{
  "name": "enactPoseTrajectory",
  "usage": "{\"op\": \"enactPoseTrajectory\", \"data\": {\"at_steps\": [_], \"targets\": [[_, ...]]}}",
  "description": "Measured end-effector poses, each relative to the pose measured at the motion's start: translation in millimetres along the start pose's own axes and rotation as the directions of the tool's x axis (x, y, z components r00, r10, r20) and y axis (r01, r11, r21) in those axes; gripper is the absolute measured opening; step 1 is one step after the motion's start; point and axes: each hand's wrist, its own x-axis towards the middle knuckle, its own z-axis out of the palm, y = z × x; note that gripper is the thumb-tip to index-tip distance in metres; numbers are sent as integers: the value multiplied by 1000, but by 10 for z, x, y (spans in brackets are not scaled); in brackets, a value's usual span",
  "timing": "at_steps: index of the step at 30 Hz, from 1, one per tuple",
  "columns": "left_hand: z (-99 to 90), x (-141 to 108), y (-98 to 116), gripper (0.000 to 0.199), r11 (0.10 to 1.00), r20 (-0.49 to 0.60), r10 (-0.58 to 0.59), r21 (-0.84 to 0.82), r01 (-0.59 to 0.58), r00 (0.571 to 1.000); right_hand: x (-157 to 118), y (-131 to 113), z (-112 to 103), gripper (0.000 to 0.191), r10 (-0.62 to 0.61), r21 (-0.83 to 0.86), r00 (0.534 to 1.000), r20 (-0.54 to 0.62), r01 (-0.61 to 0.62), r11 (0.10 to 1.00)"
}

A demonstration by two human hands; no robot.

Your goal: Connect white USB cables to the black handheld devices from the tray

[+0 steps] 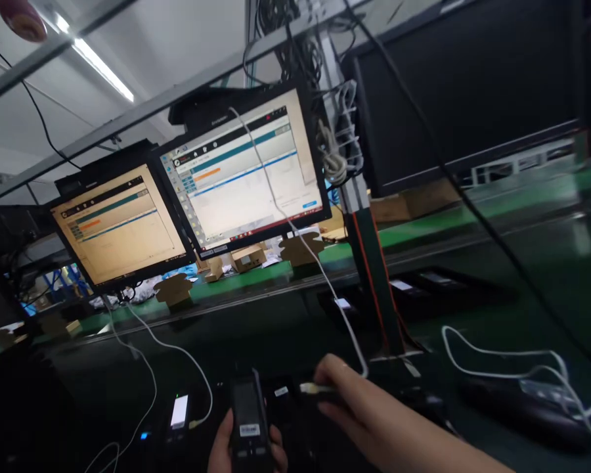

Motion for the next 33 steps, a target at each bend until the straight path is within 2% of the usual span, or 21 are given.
{"op": "enactPoseTrajectory", "data": {"at_steps": [1, 3, 6, 8, 12, 15, 18, 22, 26, 29, 33], "targets": [[32, -55, -26, 44, 999, -35, 20, -27, -21, 999, 10, -167, 84, 15, -42, 44, 998, 50, 40, 998], [76, -162, -74, 45, 992, -141, 88, -74, -99, 986, 23, -378, 256, 21, -183, 64, 981, 65, 179, 982], [93, -299, -122, 44, 974, -263, 205, -41, -223, 943, 18, -461, 486, 25, -378, -46, 926, -8, 378, 925], [80, -367, -139, 46, 967, -275, 244, 3, -253, 930, 1, -461, 604, 26, -445, -114, 893, -70, 436, 893], [47, -450, -172, 47, 968, -232, 251, 70, -242, 940, -19, -495, 757, 25, -451, -113, 887, -100, 440, 891], [50, -476, -206, 45, 960, -205, 278, 98, -263, 938, -22, -535, 822, 26, -435, -98, 900, -36, 430, 897], [58, -481, -230, 47, 950, -213, 310, 98, -295, 927, -31, -559, 854, 28, -449, -92, 894, 17, 448, 889], [26, -473, -241, 49, 937, -215, 347, 116, -329, 913, -50, -597, 863, 29, -482, -203, 875, 39, 479, 854], [-15, -459, -268, 57, 908, -181, 400, 216, -361, 898, -55, -633, 847, 27, -452, -290, 888, 89, 457, 841], [-18, -446, -295, 65, 881, -141, 421, 298, -367, 896, -46, -622, 835, 29, -458, -249, 881, 120, 474, 845], [-9, -430, -316, 64, 879, -120, 409, 319, -355, 905, -36, -593, 842, 34, -481, -152, 869, 114, 494, 856]]}}
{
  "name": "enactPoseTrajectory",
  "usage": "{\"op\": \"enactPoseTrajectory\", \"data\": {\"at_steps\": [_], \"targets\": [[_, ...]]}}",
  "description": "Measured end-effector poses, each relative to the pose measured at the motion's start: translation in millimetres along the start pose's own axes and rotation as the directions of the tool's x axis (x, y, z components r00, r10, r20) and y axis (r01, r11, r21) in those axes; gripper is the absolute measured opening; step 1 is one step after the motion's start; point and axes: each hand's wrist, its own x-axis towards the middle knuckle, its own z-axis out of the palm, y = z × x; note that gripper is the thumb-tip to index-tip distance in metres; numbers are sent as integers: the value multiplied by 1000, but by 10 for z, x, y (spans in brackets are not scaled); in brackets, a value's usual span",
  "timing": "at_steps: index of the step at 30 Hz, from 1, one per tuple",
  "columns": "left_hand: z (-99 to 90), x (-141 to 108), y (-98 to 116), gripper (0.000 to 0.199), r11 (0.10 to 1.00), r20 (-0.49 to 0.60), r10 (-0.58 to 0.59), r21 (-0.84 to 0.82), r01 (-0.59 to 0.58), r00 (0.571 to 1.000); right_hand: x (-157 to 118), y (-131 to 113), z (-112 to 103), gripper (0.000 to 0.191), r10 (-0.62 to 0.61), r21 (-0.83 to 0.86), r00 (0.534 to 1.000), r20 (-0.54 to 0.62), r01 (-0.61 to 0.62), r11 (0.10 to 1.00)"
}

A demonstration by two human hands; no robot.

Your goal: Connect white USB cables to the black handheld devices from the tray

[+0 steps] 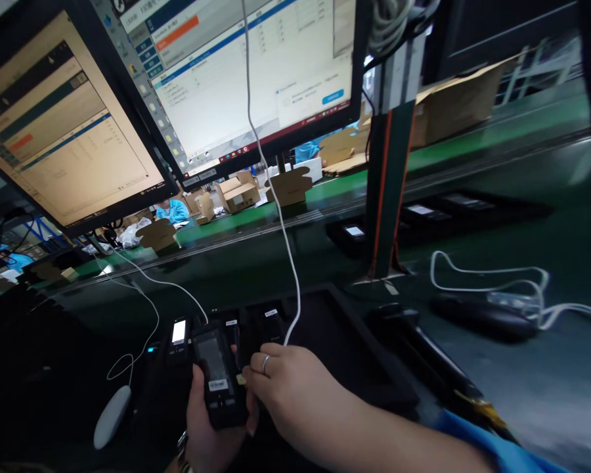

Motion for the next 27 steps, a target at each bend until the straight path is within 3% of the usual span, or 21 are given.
{"op": "enactPoseTrajectory", "data": {"at_steps": [3, 6, 8, 11, 14, 17, 20, 21, 22, 23, 24, 25, 27], "targets": [[19, 26, 14, 63, 1000, 42, -3, 30, 2, 999, -24, 48, -5, 34, 13, 37, 1000, -13, -13, 999], [94, 158, 70, 70, 987, 46, -69, 145, 61, 997, -107, 246, -63, 31, 30, 0, 995, -97, -30, 1000], [195, 351, 109, 70, 947, 16, -130, 297, 120, 991, -204, 492, -146, 29, 64, -71, 986, -153, -76, 995], [387, 769, 99, 49, 846, -12, -199, 502, 178, 980, -378, 952, -305, 25, 151, -179, 979, -135, -174, 968], [535, 1164, -11, 39, 782, -38, -233, 587, 210, 972, -522, 1355, -408, 25, 334, -290, 939, -78, -342, 894], [617, 1289, -111, 43, 733, -55, -233, 646, 213, 971, -618, 1594, -410, 27, 434, -345, 897, -85, -435, 832], [661, 1036, -46, 45, 700, -1, -169, 704, 120, 986, -686, 1693, -364, 26, 473, -362, 876, -98, -474, 803], [667, 880, 25, 41, 698, 65, -124, 715, 40, 990, -704, 1705, -349, 25, 487, -366, 867, -107, -489, 792], [667, 701, 117, 31, 671, 202, -64, 734, -108, 977, -719, 1709, -335, 24, 500, -370, 858, -117, -505, 780], [662, 508, 224, 20, 661, 354, -16, 706, -256, 935, -731, 1706, -323, 23, 513, -374, 849, -126, -520, 768], [652, 310, 337, 20, 667, 488, 16, 645, -374, 873, -738, 1696, -313, 23, 527, -381, 839, -134, -535, 754], [635, 113, 448, 25, 649, 609, -37, 617, -444, 792, -741, 1680, -303, 23, 542, -390, 828, -141, -550, 739], [581, -251, 629, 29, 637, 649, -32, 599, -485, 760, -724, 1630, -275, 25, 573, -414, 803, -161, -582, 700]]}}
